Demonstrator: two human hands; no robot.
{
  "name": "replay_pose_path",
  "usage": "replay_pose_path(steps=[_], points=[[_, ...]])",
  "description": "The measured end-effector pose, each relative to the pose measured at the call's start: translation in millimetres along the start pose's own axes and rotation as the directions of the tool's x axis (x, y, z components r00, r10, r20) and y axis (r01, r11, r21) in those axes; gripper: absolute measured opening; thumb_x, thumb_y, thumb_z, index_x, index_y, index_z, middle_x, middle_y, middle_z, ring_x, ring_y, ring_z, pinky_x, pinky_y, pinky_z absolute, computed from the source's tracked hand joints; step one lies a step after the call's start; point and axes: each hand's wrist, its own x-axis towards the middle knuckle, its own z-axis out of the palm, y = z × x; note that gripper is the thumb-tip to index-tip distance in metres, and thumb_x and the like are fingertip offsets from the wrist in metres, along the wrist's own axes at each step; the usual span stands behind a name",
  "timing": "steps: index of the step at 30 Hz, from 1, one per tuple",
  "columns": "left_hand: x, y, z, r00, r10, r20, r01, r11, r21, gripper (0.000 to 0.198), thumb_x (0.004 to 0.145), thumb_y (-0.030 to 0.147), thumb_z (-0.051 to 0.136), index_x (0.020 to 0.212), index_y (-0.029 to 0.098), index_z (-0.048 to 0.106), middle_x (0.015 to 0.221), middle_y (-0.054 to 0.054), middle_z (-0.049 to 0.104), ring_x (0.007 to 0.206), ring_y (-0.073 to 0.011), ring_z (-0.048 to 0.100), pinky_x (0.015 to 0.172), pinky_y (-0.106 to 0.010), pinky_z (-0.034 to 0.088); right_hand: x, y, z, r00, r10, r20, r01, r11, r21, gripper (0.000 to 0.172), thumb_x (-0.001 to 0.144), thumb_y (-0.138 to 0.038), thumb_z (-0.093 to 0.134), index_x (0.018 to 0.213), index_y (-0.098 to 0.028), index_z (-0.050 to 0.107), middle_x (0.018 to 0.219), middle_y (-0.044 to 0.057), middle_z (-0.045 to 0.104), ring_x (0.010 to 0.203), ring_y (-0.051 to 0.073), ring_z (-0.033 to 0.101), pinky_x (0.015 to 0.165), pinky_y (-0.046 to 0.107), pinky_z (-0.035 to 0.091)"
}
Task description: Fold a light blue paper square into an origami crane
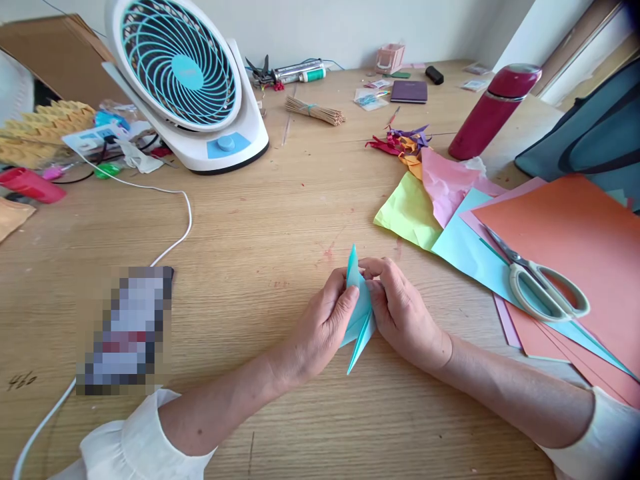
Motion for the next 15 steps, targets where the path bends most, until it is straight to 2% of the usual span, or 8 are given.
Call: replay_pose_path(steps=[3, 5, 7, 9, 12, 15], points=[[-2, 1, 0.8, 0.999, 0.012, 0.044, -0.008, 0.997, -0.080, 0.035, 0.105, 0.043, 0.031, 0.122, 0.022, 0.054, 0.119, -0.006, 0.063, 0.111, -0.0199, 0.057, 0.102, -0.034, 0.044, 1, 0, -1, 1.000, -0.016, 0.002, 0.016, 0.999, -0.038, 0.035, 0.098, -0.008, 0.035, 0.130, -0.021, 0.043, 0.108, 0.008, 0.053, 0.096, 0.019, 0.058, 0.084, 0.034, 0.053], [-3, 1, 1.2, 0.991, -0.022, 0.134, 0.037, 0.993, -0.110, 0.035, 0.103, 0.046, 0.039, 0.125, 0.023, 0.053, 0.120, -0.006, 0.064, 0.112, -0.0216, 0.059, 0.100, -0.036, 0.048, 1, 1, -1, 1.000, 0.001, 0.005, -0.001, 0.998, -0.057, 0.039, 0.097, -0.007, 0.035, 0.132, -0.021, 0.042, 0.107, 0.009, 0.052, 0.092, 0.019, 0.058, 0.081, 0.034, 0.054], [-3, 0, 3.0, 0.975, -0.084, 0.204, 0.106, 0.989, -0.099, 0.040, 0.094, 0.043, 0.059, 0.129, 0.024, 0.050, 0.116, -0.006, 0.066, 0.105, -0.0221, 0.064, 0.092, -0.034, 0.053, 1, 1, -1, 0.999, 0.030, 0.017, -0.029, 0.997, -0.066, 0.041, 0.096, -0.006, 0.036, 0.134, -0.021, 0.041, 0.107, 0.009, 0.052, 0.089, 0.018, 0.058, 0.079, 0.034, 0.054], [-3, -1, 4.7, 0.961, -0.161, 0.223, 0.186, 0.978, -0.094, 0.052, 0.087, 0.030, 0.068, 0.133, 0.026, 0.047, 0.110, -0.005, 0.068, 0.095, -0.0205, 0.068, 0.082, -0.032, 0.057, 2, 1, -2, 0.997, 0.070, 0.038, -0.067, 0.995, -0.073, 0.041, 0.096, -0.006, 0.037, 0.134, -0.021, 0.041, 0.106, 0.008, 0.054, 0.087, 0.018, 0.058, 0.078, 0.034, 0.054], [0, -2, 1.1, 0.929, -0.270, 0.253, 0.310, 0.941, -0.134, 0.050, 0.087, 0.019, 0.059, 0.135, 0.029, 0.045, 0.103, -0.003, 0.068, 0.081, -0.0180, 0.071, 0.066, -0.029, 0.059, 6, 1, -8, 0.992, 0.110, 0.068, -0.110, 0.994, -0.014, 0.033, 0.097, -0.012, 0.044, 0.128, -0.021, 0.047, 0.103, 0.008, 0.057, 0.091, 0.019, 0.058, 0.082, 0.036, 0.052], [2, 0, -10.9, 0.876, -0.354, 0.327, 0.385, 0.922, -0.033, 0.030, 0.086, 0.019, 0.057, 0.115, 0.023, 0.055, 0.091, -0.001, 0.067, 0.074, -0.0173, 0.071, 0.056, -0.024, 0.056, 13, 1, -18, 0.974, 0.110, 0.196, -0.153, 0.963, 0.223, 0.022, 0.100, -0.024, 0.047, 0.120, -0.020, 0.054, 0.103, 0.008, 0.059, 0.096, 0.020, 0.058, 0.082, 0.034, 0.051]])
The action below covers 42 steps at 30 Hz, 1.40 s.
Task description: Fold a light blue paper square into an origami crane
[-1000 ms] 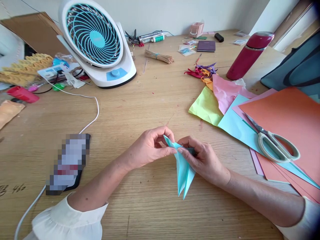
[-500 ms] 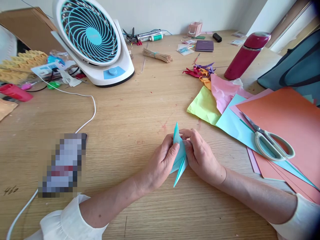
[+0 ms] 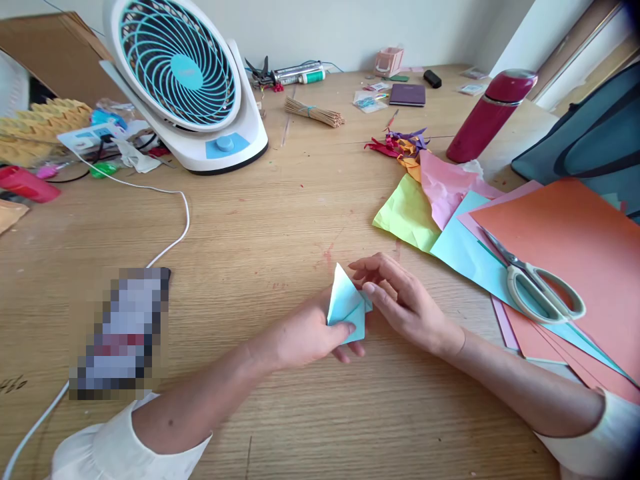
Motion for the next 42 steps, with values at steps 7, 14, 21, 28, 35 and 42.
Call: replay_pose_path(steps=[7, 14, 21, 28, 35, 42], points=[[-13, 13, -13.9, 0.994, -0.008, 0.113, -0.033, 0.932, 0.362, 0.015, 0.090, 0.021, 0.049, 0.102, 0.020, 0.058, 0.088, 0.000, 0.067, 0.074, -0.0158, 0.068, 0.067, -0.026, 0.052, 1, -9, 1, 0.984, 0.010, 0.176, -0.060, 0.957, 0.284, 0.005, 0.096, -0.024, 0.058, 0.096, -0.020, 0.061, 0.089, 0.002, 0.056, 0.075, 0.013, 0.052, 0.067, 0.027, 0.044], [-9, 12, -10.6, 0.992, 0.103, 0.074, -0.123, 0.920, 0.372, 0.008, 0.085, 0.016, 0.049, 0.082, 0.019, 0.056, 0.085, 0.002, 0.064, 0.080, -0.0156, 0.058, 0.071, -0.025, 0.046, -3, -15, 7, 0.988, 0.136, 0.078, -0.153, 0.948, 0.279, 0.007, 0.096, -0.023, 0.052, 0.092, -0.021, 0.057, 0.084, 0.001, 0.052, 0.071, 0.012, 0.047, 0.060, 0.025, 0.041], [-1, 10, -6.1, 0.971, 0.238, 0.004, -0.236, 0.960, 0.149, 0.009, 0.089, 0.026, 0.060, 0.095, 0.019, 0.061, 0.094, 0.000, 0.066, 0.089, -0.0169, 0.062, 0.078, -0.027, 0.049, -2, -20, 8, 0.988, 0.147, 0.048, -0.154, 0.958, 0.242, 0.010, 0.094, -0.024, 0.054, 0.084, -0.020, 0.055, 0.077, -0.001, 0.049, 0.067, 0.012, 0.045, 0.059, 0.025, 0.039], [3, 7, 1.7, 0.954, 0.292, -0.069, -0.282, 0.951, 0.126, 0.011, 0.091, 0.027, 0.060, 0.098, 0.018, 0.061, 0.106, -0.004, 0.068, 0.100, -0.0197, 0.063, 0.089, -0.030, 0.050, -3, -24, 11, 0.997, 0.079, -0.011, -0.077, 0.988, 0.136, 0.011, 0.090, -0.012, 0.055, 0.084, -0.021, 0.058, 0.082, 0.000, 0.048, 0.071, 0.012, 0.046, 0.062, 0.025, 0.039], [-6, 12, -8.8, 0.991, 0.132, -0.024, -0.111, 0.907, 0.406, 0.009, 0.089, 0.021, 0.053, 0.086, 0.019, 0.062, 0.075, 0.003, 0.062, 0.069, -0.0141, 0.056, 0.062, -0.024, 0.042, -4, -25, 11, 0.979, 0.203, -0.020, -0.194, 0.959, 0.206, 0.007, 0.092, -0.020, 0.054, 0.086, -0.021, 0.057, 0.078, 0.000, 0.054, 0.066, 0.012, 0.049, 0.059, 0.025, 0.041], [-1, 5, -11.8, 0.987, 0.155, 0.044, -0.158, 0.983, 0.095, 0.037, 0.083, 0.012, 0.051, 0.116, 0.022, 0.063, 0.098, 0.001, 0.068, 0.090, -0.0169, 0.061, 0.078, -0.026, 0.048, -4, -24, 11, 0.973, 0.230, -0.023, -0.221, 0.955, 0.199, 0.009, 0.092, -0.026, 0.057, 0.085, -0.020, 0.058, 0.070, -0.002, 0.054, 0.060, 0.011, 0.051, 0.055, 0.024, 0.043]])
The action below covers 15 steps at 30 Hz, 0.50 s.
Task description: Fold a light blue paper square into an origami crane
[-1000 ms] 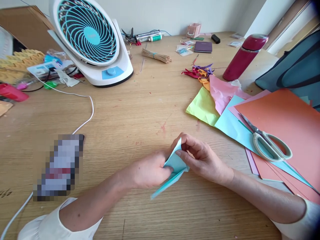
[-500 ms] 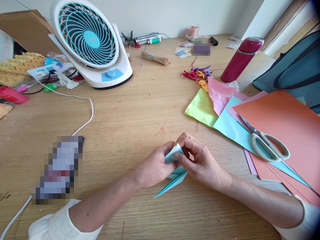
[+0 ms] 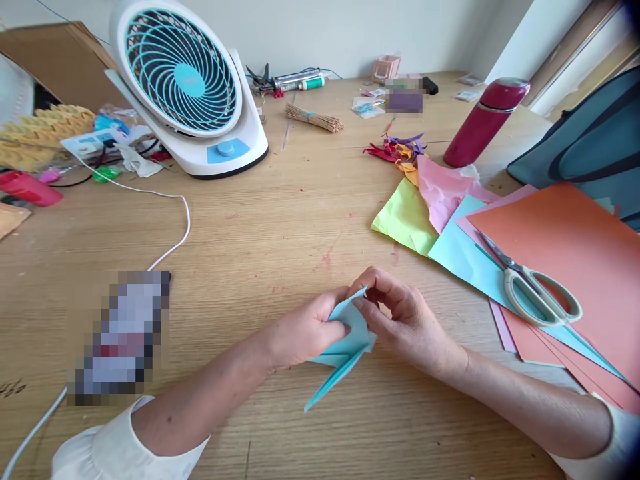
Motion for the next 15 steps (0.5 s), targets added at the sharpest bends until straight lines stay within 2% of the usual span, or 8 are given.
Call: replay_pose_path(steps=[3, 5, 7, 9, 12, 15], points=[[-0.1, -1.8, 0.6, 0.999, -0.032, 0.003, 0.032, 0.997, -0.067, 0.027, 0.088, 0.018, 0.053, 0.111, 0.021, 0.066, 0.098, 0.000, 0.070, 0.091, -0.0176, 0.062, 0.081, -0.028, 0.049, 0.5, 3.1, -0.5, 0.996, 0.089, 0.012, -0.089, 0.994, 0.066, 0.009, 0.093, -0.029, 0.057, 0.088, -0.021, 0.056, 0.061, -0.006, 0.051, 0.047, 0.009, 0.050, 0.046, 0.022, 0.040], [-0.7, -0.9, 0.0, 0.999, -0.029, 0.026, 0.032, 0.990, -0.139, 0.024, 0.096, 0.031, 0.052, 0.105, 0.019, 0.069, 0.097, -0.003, 0.071, 0.096, -0.0193, 0.063, 0.088, -0.030, 0.049, 0.3, 5.5, -1.0, 0.993, 0.119, 0.024, -0.121, 0.988, 0.092, 0.009, 0.094, -0.029, 0.056, 0.091, -0.021, 0.055, 0.057, -0.007, 0.051, 0.043, 0.009, 0.050, 0.044, 0.022, 0.041], [-0.7, -0.1, -1.8, 0.995, -0.023, 0.094, 0.048, 0.960, -0.275, 0.044, 0.100, 0.050, 0.043, 0.100, 0.016, 0.071, 0.096, -0.007, 0.072, 0.097, -0.0209, 0.064, 0.092, -0.033, 0.049, 0.0, 7.4, -1.4, 0.993, 0.118, 0.025, -0.120, 0.988, 0.102, 0.009, 0.095, -0.030, 0.055, 0.093, -0.022, 0.055, 0.055, -0.007, 0.053, 0.044, 0.010, 0.053, 0.046, 0.023, 0.043], [-0.1, -0.8, -4.3, 0.989, -0.044, 0.139, 0.096, 0.913, -0.395, 0.059, 0.099, 0.061, 0.036, 0.095, 0.014, 0.072, 0.092, -0.010, 0.072, 0.090, -0.0211, 0.066, 0.090, -0.034, 0.051, -0.1, 8.4, -1.7, 0.993, 0.112, 0.027, -0.115, 0.985, 0.129, 0.010, 0.096, -0.030, 0.054, 0.093, -0.022, 0.055, 0.054, -0.006, 0.056, 0.046, 0.011, 0.054, 0.048, 0.024, 0.044], [0.6, -3.1, -7.1, 0.993, -0.071, 0.090, 0.104, 0.888, -0.447, 0.050, 0.095, 0.058, 0.049, 0.091, 0.014, 0.073, 0.087, -0.009, 0.073, 0.083, -0.0192, 0.065, 0.086, -0.032, 0.051, 0.2, 8.0, -1.5, 0.994, 0.109, 0.029, -0.113, 0.975, 0.193, 0.011, 0.096, -0.032, 0.055, 0.092, -0.022, 0.054, 0.056, -0.005, 0.059, 0.046, 0.011, 0.056, 0.048, 0.025, 0.045], [-0.7, -2.2, -8.0, 0.997, -0.015, 0.074, 0.045, 0.905, -0.424, 0.041, 0.096, 0.051, 0.054, 0.089, 0.017, 0.074, 0.086, -0.007, 0.072, 0.084, -0.0180, 0.066, 0.086, -0.030, 0.050, 0.9, 5.7, -1.4, 0.993, 0.113, 0.032, -0.118, 0.964, 0.238, 0.012, 0.096, -0.032, 0.056, 0.092, -0.022, 0.054, 0.055, -0.005, 0.060, 0.045, 0.013, 0.058, 0.048, 0.025, 0.046]])
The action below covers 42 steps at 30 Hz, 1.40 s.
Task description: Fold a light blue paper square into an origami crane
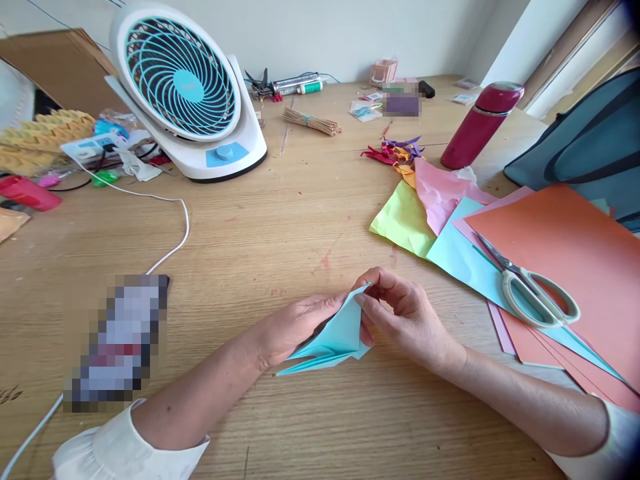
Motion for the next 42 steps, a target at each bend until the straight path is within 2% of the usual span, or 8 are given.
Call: replay_pose_path(steps=[3, 6, 10, 17, 22, 28, 37, 42], points=[[-3, 5, 3.0, 0.999, -0.012, 0.035, 0.009, 0.998, 0.067, 0.046, 0.099, 0.052, 0.046, 0.090, 0.017, 0.074, 0.087, -0.007, 0.072, 0.084, -0.0174, 0.066, 0.085, -0.029, 0.050, 1, -3, 0, 1.000, -0.012, 0.006, 0.012, 0.999, 0.036, 0.013, 0.097, -0.033, 0.055, 0.091, -0.021, 0.054, 0.054, -0.006, 0.059, 0.045, 0.014, 0.060, 0.048, 0.026, 0.046], [-6, 12, 7.0, 0.998, -0.057, 0.025, 0.053, 0.990, 0.131, 0.050, 0.099, 0.057, 0.043, 0.099, 0.016, 0.072, 0.091, -0.008, 0.073, 0.083, -0.0177, 0.066, 0.081, -0.028, 0.050, 2, -6, -1, 0.999, -0.045, 0.024, 0.043, 0.996, 0.073, 0.016, 0.098, -0.033, 0.054, 0.088, -0.021, 0.053, 0.054, -0.005, 0.059, 0.045, 0.015, 0.063, 0.048, 0.027, 0.046], [-8, 13, 8.8, 0.997, -0.072, 0.024, 0.068, 0.987, 0.148, 0.059, 0.097, 0.063, 0.039, 0.101, 0.014, 0.071, 0.093, -0.010, 0.073, 0.085, -0.0188, 0.066, 0.079, -0.028, 0.051, 2, -6, -2, 0.997, -0.067, 0.034, 0.064, 0.994, 0.084, 0.016, 0.100, -0.033, 0.051, 0.091, -0.020, 0.055, 0.054, -0.006, 0.059, 0.044, 0.015, 0.063, 0.047, 0.027, 0.045], [-5, 1, 5.0, 0.997, -0.031, 0.064, 0.027, 0.998, 0.056, 0.037, 0.097, 0.049, 0.054, 0.107, 0.016, 0.068, 0.095, -0.009, 0.073, 0.087, -0.0159, 0.065, 0.078, -0.025, 0.049, 2, -3, -3, 0.996, -0.089, -0.004, 0.089, 0.996, 0.031, 0.015, 0.099, -0.034, 0.054, 0.091, -0.022, 0.055, 0.054, -0.006, 0.059, 0.043, 0.013, 0.059, 0.050, 0.027, 0.044], [-2, -3, 1.3, 0.997, -0.037, 0.073, 0.037, 0.999, 0.008, 0.038, 0.095, 0.051, 0.057, 0.100, 0.014, 0.066, 0.091, -0.010, 0.074, 0.077, -0.0139, 0.065, 0.070, -0.023, 0.048, 4, 0, -7, 0.991, -0.117, -0.063, 0.113, 0.992, -0.063, 0.017, 0.096, -0.036, 0.058, 0.088, -0.020, 0.059, 0.060, -0.002, 0.062, 0.053, 0.013, 0.058, 0.057, 0.028, 0.046], [1, -2, -5.1, 0.994, -0.042, 0.097, 0.032, 0.995, 0.098, 0.042, 0.091, 0.053, 0.061, 0.101, 0.012, 0.068, 0.096, -0.013, 0.074, 0.085, -0.0182, 0.068, 0.076, -0.027, 0.051, 8, 1, -11, 0.988, -0.107, -0.111, 0.091, 0.986, -0.143, 0.022, 0.093, -0.038, 0.058, 0.087, -0.019, 0.067, 0.070, 0.001, 0.065, 0.063, 0.015, 0.058, 0.062, 0.030, 0.047], [4, -6, -6.6, 0.997, -0.038, 0.070, 0.031, 0.994, 0.102, 0.041, 0.090, 0.051, 0.065, 0.103, 0.013, 0.072, 0.099, -0.012, 0.077, 0.085, -0.0183, 0.071, 0.077, -0.027, 0.052, 8, 2, -12, 0.992, -0.075, -0.100, 0.065, 0.993, -0.101, 0.025, 0.093, -0.041, 0.058, 0.091, -0.020, 0.071, 0.076, 0.002, 0.068, 0.068, 0.016, 0.060, 0.064, 0.031, 0.047], [6, -9, -9.3, 0.998, -0.037, 0.056, 0.030, 0.991, 0.127, 0.043, 0.088, 0.054, 0.066, 0.101, 0.013, 0.074, 0.099, -0.012, 0.077, 0.085, -0.0181, 0.071, 0.077, -0.026, 0.053, 8, 5, -12, 0.988, -0.115, -0.099, 0.105, 0.989, -0.100, 0.020, 0.093, -0.039, 0.060, 0.091, -0.021, 0.068, 0.079, 0.002, 0.067, 0.072, 0.016, 0.059, 0.066, 0.030, 0.047]])
